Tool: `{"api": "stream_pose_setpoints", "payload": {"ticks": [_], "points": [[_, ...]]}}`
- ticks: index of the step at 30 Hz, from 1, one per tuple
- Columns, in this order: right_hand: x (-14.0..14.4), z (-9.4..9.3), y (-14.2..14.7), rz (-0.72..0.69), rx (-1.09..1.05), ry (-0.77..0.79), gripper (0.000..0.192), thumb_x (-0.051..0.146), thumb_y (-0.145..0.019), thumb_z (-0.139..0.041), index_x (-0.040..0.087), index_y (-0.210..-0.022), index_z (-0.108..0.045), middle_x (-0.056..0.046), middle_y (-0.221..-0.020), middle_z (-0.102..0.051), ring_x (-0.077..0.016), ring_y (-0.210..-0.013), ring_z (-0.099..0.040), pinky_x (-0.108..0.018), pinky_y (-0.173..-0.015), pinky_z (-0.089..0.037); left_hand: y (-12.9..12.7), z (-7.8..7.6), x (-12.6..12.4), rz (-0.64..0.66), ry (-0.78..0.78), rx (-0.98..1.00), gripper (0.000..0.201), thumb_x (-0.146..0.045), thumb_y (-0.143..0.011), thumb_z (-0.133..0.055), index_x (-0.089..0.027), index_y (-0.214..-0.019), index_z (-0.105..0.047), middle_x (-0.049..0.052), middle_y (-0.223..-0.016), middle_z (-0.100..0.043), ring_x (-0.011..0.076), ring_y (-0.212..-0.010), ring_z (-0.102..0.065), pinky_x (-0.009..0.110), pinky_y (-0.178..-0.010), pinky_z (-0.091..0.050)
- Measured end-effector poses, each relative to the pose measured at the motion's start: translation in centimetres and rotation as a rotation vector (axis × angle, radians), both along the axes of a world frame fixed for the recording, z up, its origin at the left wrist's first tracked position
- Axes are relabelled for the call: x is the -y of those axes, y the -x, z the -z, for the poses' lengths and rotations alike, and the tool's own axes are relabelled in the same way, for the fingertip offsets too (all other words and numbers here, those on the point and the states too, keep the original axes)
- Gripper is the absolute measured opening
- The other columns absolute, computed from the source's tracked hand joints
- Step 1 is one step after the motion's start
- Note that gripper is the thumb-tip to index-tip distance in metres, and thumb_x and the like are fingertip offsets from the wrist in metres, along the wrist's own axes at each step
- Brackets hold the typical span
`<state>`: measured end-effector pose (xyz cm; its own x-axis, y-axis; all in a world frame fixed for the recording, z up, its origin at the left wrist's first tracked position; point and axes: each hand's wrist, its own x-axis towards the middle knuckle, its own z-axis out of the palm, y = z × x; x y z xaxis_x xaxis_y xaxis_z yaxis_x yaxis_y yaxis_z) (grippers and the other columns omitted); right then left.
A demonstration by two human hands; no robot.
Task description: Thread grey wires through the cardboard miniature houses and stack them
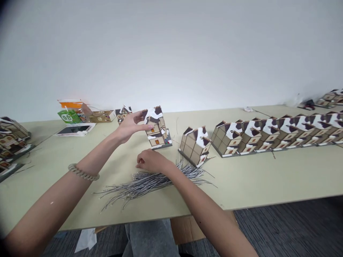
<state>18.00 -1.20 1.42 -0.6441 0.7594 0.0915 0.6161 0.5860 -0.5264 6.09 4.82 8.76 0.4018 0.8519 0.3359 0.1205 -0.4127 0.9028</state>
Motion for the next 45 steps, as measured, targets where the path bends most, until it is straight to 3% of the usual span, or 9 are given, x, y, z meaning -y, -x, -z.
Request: {"api": "stream_pose_setpoints", "payload": {"ticks": [8, 14, 21, 26, 32, 37, 41, 43, 45], "points": [[-0.3, 0.3, -0.6, -0.103, -0.002, 0.112, 0.014, 0.027, -0.078, -0.066, 0.014, -0.076, -0.066, -0.003, -0.074, -0.065, -0.0103, -0.065, -0.051, -0.021, -0.057, -0.035, 2.6, -1.3, -0.2, 0.046, -0.003, 0.041, 0.050, -0.026, -0.061, -0.078, -0.017, -0.108, -0.066, 0.010, -0.114, -0.065, 0.0230, -0.107, -0.058, 0.039, -0.093, -0.043], [-0.4, -0.1, -0.6, -0.146, -0.034, 0.182, 0.011, 0.024, -0.076, -0.067, 0.013, -0.077, -0.068, -0.003, -0.075, -0.066, -0.0104, -0.066, -0.054, -0.020, -0.061, -0.039, 7.2, -1.3, -0.1, -0.046, 0.007, -0.067, 0.057, -0.027, -0.057, -0.082, -0.018, -0.111, -0.066, 0.010, -0.116, -0.065, 0.0271, -0.113, -0.054, 0.040, -0.097, -0.041], [0.3, -0.3, 0.1, -0.201, -0.065, 0.232, 0.017, 0.030, -0.074, -0.070, 0.013, -0.076, -0.069, -0.003, -0.074, -0.066, -0.0107, -0.067, -0.057, -0.020, -0.061, -0.041, 12.1, 1.7, 0.1, -0.077, 0.140, -0.125, 0.072, -0.027, -0.051, -0.084, -0.019, -0.119, -0.062, 0.011, -0.126, -0.060, 0.0312, -0.123, -0.048, 0.043, -0.099, -0.043], [0.6, 0.0, 0.5, -0.191, -0.049, 0.197, 0.012, 0.025, -0.074, -0.066, 0.013, -0.071, -0.066, -0.001, -0.069, -0.063, -0.0091, -0.062, -0.053, -0.020, -0.059, -0.039, 12.7, 4.1, 0.2, -0.044, 0.219, -0.028, 0.078, -0.024, -0.052, -0.084, -0.023, -0.125, -0.057, 0.010, -0.135, -0.054, 0.0310, -0.127, -0.045, 0.041, -0.101, -0.042], [0.9, -0.9, 0.1, -0.167, -0.106, 0.169, 0.007, 0.016, -0.077, -0.060, 0.013, -0.072, -0.064, -0.001, -0.073, -0.062, -0.0094, -0.065, -0.052, -0.022, -0.062, -0.040, 13.1, 5.3, 0.2, -0.039, 0.183, 0.021, 0.085, -0.032, -0.056, -0.083, -0.026, -0.133, -0.049, 0.010, -0.145, -0.043, 0.0315, -0.135, -0.035, 0.039, -0.102, -0.041], [1.0, -2.2, -0.4, -0.055, -0.437, 0.331, 0.009, 0.023, -0.079, -0.061, 0.016, -0.075, -0.061, 0.001, -0.072, -0.060, -0.0082, -0.064, -0.052, -0.022, -0.060, -0.042, 13.2, 6.3, 0.2, -0.108, 0.221, 0.100, 0.087, -0.049, -0.061, -0.078, -0.024, -0.137, -0.044, 0.015, -0.143, -0.043, 0.0317, -0.132, -0.039, 0.038, -0.100, -0.042], [0.9, -3.2, -1.2, 0.084, -0.994, 0.377, 0.016, 0.035, -0.080, -0.062, 0.020, -0.079, -0.056, 0.003, -0.073, -0.060, -0.0048, -0.051, -0.047, -0.020, -0.048, -0.041, 12.1, 6.4, 0.5, -0.085, 0.238, 0.157, 0.078, -0.050, -0.064, -0.076, -0.026, -0.133, -0.049, 0.014, -0.139, -0.048, 0.0295, -0.127, -0.047, 0.037, -0.096, -0.045], [0.8, -4.0, -1.8, 0.159, -1.319, 0.307, 0.018, 0.037, -0.078, -0.066, 0.023, -0.080, -0.054, 0.005, -0.076, -0.060, -0.0034, -0.052, -0.049, -0.018, -0.050, -0.045, 11.1, 6.0, 1.2, -0.242, 0.053, 0.167, 0.067, -0.048, -0.068, -0.073, -0.025, -0.128, -0.054, 0.012, -0.138, -0.050, 0.0264, -0.128, -0.046, 0.038, -0.101, -0.041], [0.8, -4.7, -2.4, 0.211, -1.569, 0.256, 0.020, 0.035, -0.075, -0.069, 0.023, -0.077, -0.053, 0.006, -0.079, -0.059, -0.0022, -0.058, -0.053, -0.014, -0.055, -0.048, 9.9, 5.4, 2.5, -0.438, -0.238, 0.145, 0.052, -0.043, -0.073, -0.070, -0.025, -0.120, -0.060, 0.008, -0.134, -0.054, 0.0224, -0.127, -0.046, 0.037, -0.107, -0.035]]}}
